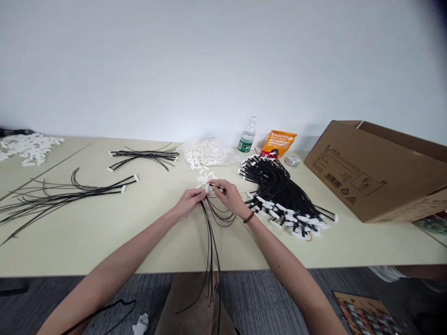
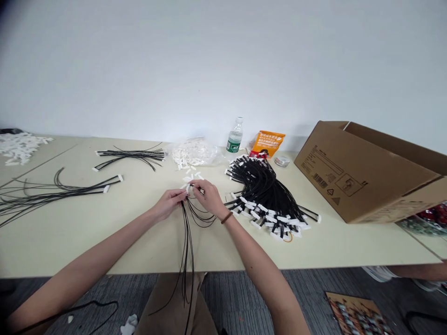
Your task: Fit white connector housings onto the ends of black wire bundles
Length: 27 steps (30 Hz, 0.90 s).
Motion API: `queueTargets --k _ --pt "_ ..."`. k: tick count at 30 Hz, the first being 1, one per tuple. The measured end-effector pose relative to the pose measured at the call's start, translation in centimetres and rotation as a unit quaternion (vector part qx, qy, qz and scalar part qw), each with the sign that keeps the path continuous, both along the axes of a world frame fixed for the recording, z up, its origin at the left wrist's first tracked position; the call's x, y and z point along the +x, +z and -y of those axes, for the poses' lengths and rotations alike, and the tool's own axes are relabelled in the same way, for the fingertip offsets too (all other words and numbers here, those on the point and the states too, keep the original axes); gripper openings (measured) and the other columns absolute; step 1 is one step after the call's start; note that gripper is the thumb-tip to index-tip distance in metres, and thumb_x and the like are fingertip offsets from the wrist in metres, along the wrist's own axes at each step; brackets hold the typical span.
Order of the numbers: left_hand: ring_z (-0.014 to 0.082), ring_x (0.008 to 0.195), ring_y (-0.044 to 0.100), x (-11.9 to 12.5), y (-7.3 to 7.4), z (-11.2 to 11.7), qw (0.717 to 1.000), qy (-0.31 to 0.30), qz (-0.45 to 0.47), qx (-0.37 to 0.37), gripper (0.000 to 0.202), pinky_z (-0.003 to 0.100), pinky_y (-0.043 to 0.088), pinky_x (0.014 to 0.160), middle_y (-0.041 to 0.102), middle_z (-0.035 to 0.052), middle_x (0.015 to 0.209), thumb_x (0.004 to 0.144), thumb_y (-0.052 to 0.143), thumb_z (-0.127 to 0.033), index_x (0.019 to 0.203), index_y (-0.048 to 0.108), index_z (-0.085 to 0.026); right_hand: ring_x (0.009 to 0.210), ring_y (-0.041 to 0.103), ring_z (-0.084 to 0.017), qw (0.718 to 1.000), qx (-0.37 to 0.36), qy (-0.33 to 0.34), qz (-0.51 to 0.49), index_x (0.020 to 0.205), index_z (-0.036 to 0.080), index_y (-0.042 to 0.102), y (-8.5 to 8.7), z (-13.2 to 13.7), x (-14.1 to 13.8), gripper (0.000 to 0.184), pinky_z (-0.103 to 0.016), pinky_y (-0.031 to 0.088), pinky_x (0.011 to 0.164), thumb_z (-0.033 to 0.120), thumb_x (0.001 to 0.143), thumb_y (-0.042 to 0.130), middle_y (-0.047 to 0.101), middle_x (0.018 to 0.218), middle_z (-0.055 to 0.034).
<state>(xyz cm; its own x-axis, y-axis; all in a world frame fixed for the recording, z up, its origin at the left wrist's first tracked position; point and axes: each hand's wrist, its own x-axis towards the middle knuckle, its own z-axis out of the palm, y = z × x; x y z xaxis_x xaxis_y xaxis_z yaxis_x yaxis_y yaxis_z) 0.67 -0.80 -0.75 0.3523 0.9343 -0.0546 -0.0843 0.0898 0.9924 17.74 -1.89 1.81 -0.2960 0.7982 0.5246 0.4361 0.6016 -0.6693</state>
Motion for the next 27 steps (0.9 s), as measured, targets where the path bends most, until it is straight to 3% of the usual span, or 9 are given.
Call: queueTargets --k 5,11,27 --pt "0.0094 0.063 0.043 -0.02 -0.11 -0.01 1.000 0.004 -0.005 -0.003 0.036 0.022 0.033 0.055 0.052 -0.0003 0.064 0.062 0.068 -0.045 0.077 0.067 -0.012 0.080 0.054 -0.014 1.000 0.006 0.023 0.010 0.072 0.019 0.052 0.40 0.02 0.28 0.015 -0.027 0.041 0.070 0.021 0.085 0.043 0.064 0.104 -0.0047" --pt "0.0087 0.059 0.040 0.30 0.41 0.42 0.999 -0.001 -0.040 0.010 0.038 0.022 0.033 0.054 0.046 -0.0018 0.058 0.061 0.067 -0.048 0.074 0.067 -0.012 0.079 0.054 -0.013 1.000 -0.009 -0.005 -0.019 0.068 0.019 0.050 -0.13 -0.21 -0.08 0.018 -0.027 0.041 0.071 0.025 0.084 0.046 0.063 0.095 -0.0045" --pt "0.0089 0.059 0.040 0.34 0.32 0.51 1.000 0.003 -0.027 0.010 0.038 0.022 0.033 0.052 0.047 -0.0016 0.058 0.060 0.068 -0.048 0.074 0.068 -0.013 0.078 0.053 -0.014 0.998 0.040 0.033 0.018 0.069 0.019 0.047 -0.25 -0.30 0.30 0.020 -0.028 0.043 0.071 0.025 0.087 0.041 0.061 0.097 -0.0057"
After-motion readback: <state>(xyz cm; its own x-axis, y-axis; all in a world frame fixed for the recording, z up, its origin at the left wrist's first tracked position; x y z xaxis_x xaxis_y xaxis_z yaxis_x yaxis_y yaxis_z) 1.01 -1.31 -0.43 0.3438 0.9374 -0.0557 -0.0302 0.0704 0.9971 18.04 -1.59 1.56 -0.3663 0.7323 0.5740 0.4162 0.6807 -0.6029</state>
